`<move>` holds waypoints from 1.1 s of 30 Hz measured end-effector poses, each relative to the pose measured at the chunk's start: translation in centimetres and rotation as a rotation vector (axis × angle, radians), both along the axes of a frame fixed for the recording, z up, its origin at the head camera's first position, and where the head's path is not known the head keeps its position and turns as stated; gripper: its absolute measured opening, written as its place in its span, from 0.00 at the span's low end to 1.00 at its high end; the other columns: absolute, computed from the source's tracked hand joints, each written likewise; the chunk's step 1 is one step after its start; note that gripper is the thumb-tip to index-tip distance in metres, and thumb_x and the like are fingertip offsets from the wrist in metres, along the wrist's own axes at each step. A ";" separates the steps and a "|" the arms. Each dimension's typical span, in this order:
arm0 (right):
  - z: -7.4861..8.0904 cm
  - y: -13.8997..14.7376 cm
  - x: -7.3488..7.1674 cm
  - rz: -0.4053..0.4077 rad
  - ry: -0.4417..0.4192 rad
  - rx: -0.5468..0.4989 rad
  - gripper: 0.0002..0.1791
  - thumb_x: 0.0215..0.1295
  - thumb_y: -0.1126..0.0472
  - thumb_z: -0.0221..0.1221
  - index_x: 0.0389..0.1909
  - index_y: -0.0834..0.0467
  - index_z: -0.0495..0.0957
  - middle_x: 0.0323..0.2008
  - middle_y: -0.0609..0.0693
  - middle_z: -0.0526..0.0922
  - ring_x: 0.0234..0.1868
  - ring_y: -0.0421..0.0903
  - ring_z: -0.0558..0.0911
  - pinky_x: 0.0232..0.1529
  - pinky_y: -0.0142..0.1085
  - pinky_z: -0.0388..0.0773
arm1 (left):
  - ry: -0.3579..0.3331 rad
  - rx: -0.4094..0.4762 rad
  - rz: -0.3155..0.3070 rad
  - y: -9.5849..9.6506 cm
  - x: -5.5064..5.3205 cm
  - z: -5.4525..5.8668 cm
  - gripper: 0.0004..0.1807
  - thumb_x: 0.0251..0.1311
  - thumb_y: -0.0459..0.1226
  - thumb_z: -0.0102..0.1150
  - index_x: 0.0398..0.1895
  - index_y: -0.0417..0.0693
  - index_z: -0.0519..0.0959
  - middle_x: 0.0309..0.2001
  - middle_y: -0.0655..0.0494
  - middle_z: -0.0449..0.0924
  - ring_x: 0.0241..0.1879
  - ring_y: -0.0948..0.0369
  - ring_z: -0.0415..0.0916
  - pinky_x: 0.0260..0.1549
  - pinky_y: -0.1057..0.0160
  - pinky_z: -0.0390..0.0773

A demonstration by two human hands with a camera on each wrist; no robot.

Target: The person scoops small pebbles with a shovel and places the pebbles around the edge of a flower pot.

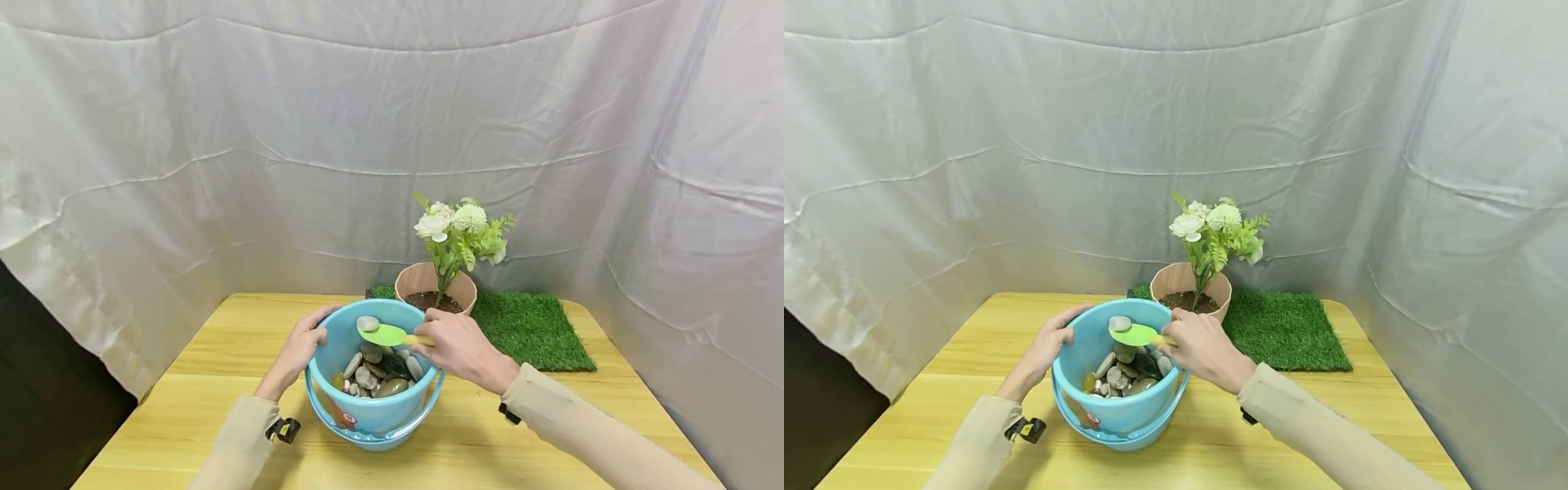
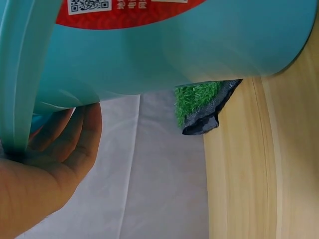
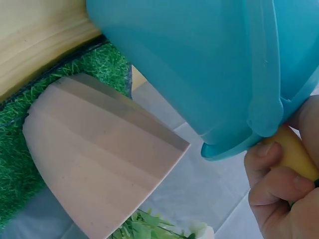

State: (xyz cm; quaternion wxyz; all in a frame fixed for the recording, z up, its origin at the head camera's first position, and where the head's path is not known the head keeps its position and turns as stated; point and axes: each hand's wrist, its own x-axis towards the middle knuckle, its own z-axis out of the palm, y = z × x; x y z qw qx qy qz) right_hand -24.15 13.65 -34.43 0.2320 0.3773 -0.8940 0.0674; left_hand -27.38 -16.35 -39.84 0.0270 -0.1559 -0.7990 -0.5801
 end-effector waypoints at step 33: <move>0.3 3.0 0.2 -0.010 0.014 -0.122 0.11 0.58 0.49 0.67 0.41 0.46 0.88 0.30 0.40 0.86 0.18 0.30 0.67 0.17 0.26 0.60 | -0.029 0.000 0.033 0.2 0.5 0.2 0.37 0.49 0.26 0.41 0.68 0.50 0.69 0.67 0.45 0.70 0.53 0.48 0.68 0.42 0.56 0.67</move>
